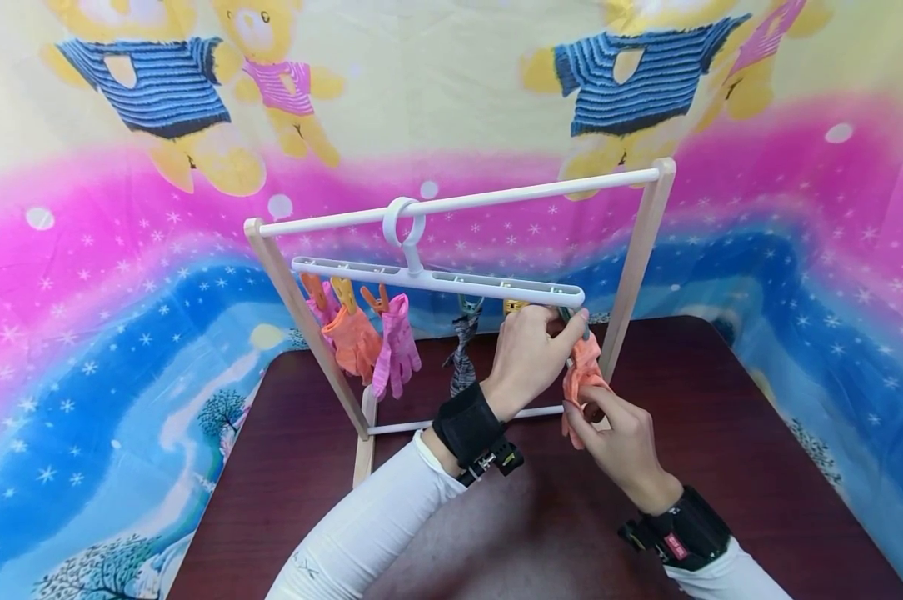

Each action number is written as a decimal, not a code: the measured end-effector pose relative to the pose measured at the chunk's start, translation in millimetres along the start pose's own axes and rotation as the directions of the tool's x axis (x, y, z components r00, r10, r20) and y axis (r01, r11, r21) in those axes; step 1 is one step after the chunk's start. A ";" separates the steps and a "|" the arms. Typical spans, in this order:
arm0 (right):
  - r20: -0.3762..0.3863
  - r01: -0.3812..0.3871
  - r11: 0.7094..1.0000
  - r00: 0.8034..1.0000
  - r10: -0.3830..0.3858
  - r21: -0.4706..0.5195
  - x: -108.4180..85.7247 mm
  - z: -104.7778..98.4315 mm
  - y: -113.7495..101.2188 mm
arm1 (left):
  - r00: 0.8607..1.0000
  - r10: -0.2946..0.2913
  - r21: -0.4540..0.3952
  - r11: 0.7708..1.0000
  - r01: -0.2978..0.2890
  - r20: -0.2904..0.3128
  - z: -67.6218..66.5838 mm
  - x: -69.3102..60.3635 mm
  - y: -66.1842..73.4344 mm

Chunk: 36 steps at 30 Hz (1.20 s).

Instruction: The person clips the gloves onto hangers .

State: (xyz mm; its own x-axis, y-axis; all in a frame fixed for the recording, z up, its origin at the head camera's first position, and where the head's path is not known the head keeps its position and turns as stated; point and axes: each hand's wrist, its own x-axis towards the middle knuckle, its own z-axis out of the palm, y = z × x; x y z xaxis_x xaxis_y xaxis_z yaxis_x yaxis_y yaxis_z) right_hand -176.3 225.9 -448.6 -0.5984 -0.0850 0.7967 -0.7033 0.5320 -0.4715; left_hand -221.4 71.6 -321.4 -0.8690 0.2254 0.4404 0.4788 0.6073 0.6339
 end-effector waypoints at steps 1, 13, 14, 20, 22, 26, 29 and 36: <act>0.000 0.000 1.000 1.000 0.000 0.001 -0.1 0.1 0.0 | 1.000 -0.002 -0.003 1.000 0.002 0.003 0.0 -0.1 0.0; -0.008 -0.009 1.000 1.000 0.009 -0.001 0.2 0.7 3.1 | 1.000 -0.003 -0.020 1.000 0.003 0.012 1.9 0.0 -1.2; -0.009 -0.011 1.000 1.000 0.011 -0.002 0.1 0.8 3.5 | 1.000 -0.005 -0.019 1.000 0.005 0.014 2.0 -0.1 -1.3; -0.013 -0.020 1.000 1.000 0.020 -0.009 0.4 1.1 6.1 | 1.000 -0.001 -0.013 1.000 0.001 0.009 2.6 0.9 -0.7; -0.014 -0.023 1.000 1.000 0.023 -0.007 0.7 1.3 6.9 | 1.000 -0.001 -0.014 1.000 0.001 0.005 2.7 1.1 -0.1; -0.022 -0.027 1.000 0.999 0.027 0.002 0.4 2.0 8.3 | 1.000 -0.011 -0.014 1.000 0.011 0.003 2.6 0.8 0.7; -0.037 -0.024 1.000 0.999 0.025 0.008 -0.2 2.3 9.7 | 1.000 -0.016 -0.012 1.000 0.016 0.004 2.6 0.2 0.8; -0.056 -0.041 0.999 0.998 0.042 0.015 0.2 1.5 12.5 | 1.000 -0.028 -0.021 0.999 0.028 0.013 3.5 -2.6 -0.6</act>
State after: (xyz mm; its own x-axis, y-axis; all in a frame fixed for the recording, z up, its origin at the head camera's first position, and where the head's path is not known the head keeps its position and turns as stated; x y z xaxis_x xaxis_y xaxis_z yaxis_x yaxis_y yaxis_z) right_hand -185.8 231.3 -454.9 -0.6049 -0.0157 0.7961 -0.6838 0.5225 -0.5093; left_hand -219.9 73.4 -325.2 -0.8837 0.2184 0.4139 0.4565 0.5973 0.6594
